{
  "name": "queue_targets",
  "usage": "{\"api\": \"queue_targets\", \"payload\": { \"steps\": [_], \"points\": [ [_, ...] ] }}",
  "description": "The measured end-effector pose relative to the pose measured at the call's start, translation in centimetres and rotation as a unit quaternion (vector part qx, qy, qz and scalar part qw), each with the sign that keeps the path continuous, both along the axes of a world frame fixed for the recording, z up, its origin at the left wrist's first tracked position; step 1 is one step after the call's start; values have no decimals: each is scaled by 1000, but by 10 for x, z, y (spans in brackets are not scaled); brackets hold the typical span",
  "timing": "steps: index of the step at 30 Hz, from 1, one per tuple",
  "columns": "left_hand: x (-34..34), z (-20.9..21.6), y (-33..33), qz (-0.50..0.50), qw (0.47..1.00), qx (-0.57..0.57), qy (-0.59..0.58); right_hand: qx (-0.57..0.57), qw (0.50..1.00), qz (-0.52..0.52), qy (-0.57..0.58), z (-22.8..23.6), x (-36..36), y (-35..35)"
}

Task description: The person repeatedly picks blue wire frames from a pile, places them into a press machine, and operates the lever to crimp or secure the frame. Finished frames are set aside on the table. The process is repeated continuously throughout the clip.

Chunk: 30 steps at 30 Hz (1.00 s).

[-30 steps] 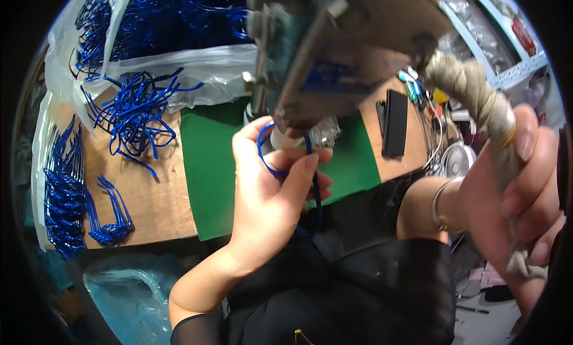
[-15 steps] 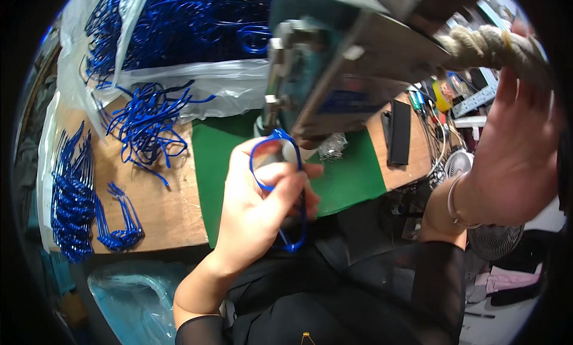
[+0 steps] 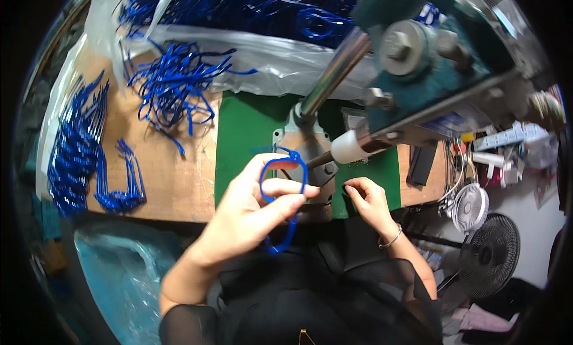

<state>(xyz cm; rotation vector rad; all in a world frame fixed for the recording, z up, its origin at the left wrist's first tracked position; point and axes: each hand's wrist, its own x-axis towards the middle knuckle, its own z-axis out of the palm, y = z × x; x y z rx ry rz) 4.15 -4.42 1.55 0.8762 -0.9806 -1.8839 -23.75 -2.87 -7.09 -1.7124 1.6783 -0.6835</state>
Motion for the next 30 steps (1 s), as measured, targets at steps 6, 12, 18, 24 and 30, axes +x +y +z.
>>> {"api": "queue_targets", "payload": {
  "steps": [6, 12, 18, 24, 30],
  "points": [
    [47, -85, -25, -111, 776, -316, -535, -74, 996, -54, 3, -24, 7, 2],
    [60, -64, -48, 18, 804, -403, -436, -106, 994, -22, 16, -17, 10, 0],
    [139, -35, -93, 404, 858, -97, -301, -163, 985, -37, 33, -26, 14, 6],
    [145, -50, -137, 427, 854, -177, -240, -144, 989, 7, 31, -21, 6, 7],
    [87, -24, -142, 518, 748, -406, -90, -138, 990, 10, 36, -18, 7, 7]
  ]
}}
